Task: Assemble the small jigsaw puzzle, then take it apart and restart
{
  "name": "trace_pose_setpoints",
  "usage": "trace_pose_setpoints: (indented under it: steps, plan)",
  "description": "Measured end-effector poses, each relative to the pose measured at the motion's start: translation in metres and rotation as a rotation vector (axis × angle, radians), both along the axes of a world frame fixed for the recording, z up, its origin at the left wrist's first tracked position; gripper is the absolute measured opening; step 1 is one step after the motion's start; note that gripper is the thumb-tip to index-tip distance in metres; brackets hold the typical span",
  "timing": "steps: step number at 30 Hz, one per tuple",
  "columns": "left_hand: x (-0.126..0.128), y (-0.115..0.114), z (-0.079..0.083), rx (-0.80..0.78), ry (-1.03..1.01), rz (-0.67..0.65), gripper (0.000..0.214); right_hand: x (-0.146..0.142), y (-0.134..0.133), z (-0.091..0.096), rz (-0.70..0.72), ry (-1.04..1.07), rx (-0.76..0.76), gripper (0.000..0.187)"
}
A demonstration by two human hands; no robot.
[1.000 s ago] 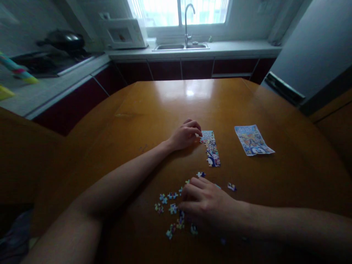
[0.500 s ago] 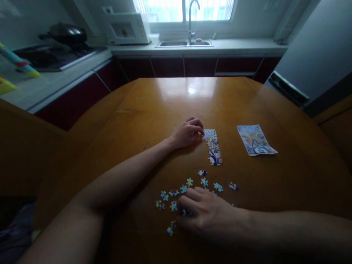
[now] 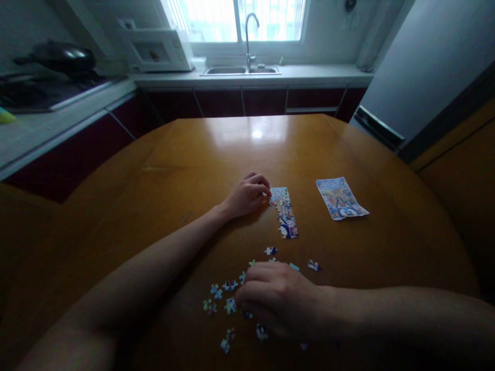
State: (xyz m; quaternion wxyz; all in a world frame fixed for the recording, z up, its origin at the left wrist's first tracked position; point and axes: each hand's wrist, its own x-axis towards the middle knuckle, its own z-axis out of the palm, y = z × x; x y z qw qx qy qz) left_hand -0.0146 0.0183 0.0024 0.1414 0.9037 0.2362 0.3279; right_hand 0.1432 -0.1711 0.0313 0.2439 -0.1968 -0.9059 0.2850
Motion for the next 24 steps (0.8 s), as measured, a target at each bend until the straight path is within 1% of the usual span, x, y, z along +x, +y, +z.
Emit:
trace_pose_setpoints:
  steps: [2, 4, 8, 10, 11, 14, 16, 17, 21, 24]
  plan:
    - [0.0, 0.0, 0.0, 0.008, -0.007, 0.0, 0.024, 0.003, 0.011, 0.005, -0.105, 0.135, -0.114, 0.021]
    - [-0.001, 0.001, 0.0, 0.014, -0.023, -0.002, 0.025, 0.007, 0.026, 0.007, -0.207, 0.265, -0.197, 0.022]
    - [-0.001, 0.001, 0.001, 0.025, -0.052, 0.011, 0.022, 0.022, 0.063, 0.005, -0.505, 0.421, -0.275, 0.014]
    - [-0.001, 0.001, 0.001, 0.033, -0.073, 0.022, 0.022, 0.032, 0.081, 0.001, -0.621, 0.471, -0.314, 0.016]
    - [-0.001, 0.0, 0.002, 0.041, -0.086, 0.025, 0.022, 0.038, 0.089, -0.001, -0.655, 0.509, -0.333, 0.017]
    - [-0.001, -0.001, 0.003, 0.072, -0.121, 0.026, 0.016, 0.052, 0.108, -0.009, -0.696, 0.559, -0.382, 0.018]
    - [-0.002, -0.002, 0.005, 0.084, -0.133, 0.023, 0.011, 0.058, 0.116, -0.014, -0.704, 0.543, -0.38, 0.018]
    - [-0.002, -0.002, 0.006, 0.089, -0.135, 0.016, 0.012, 0.061, 0.118, -0.016, -0.706, 0.523, -0.368, 0.019]
    - [-0.002, -0.007, 0.011, 0.115, -0.138, -0.026, 0.025, 0.063, 0.12, -0.019, -0.716, 0.432, -0.287, 0.018]
    - [0.0, -0.012, 0.013, 0.123, -0.121, -0.063, 0.021, 0.062, 0.12, -0.019, -0.72, 0.386, -0.248, 0.016]
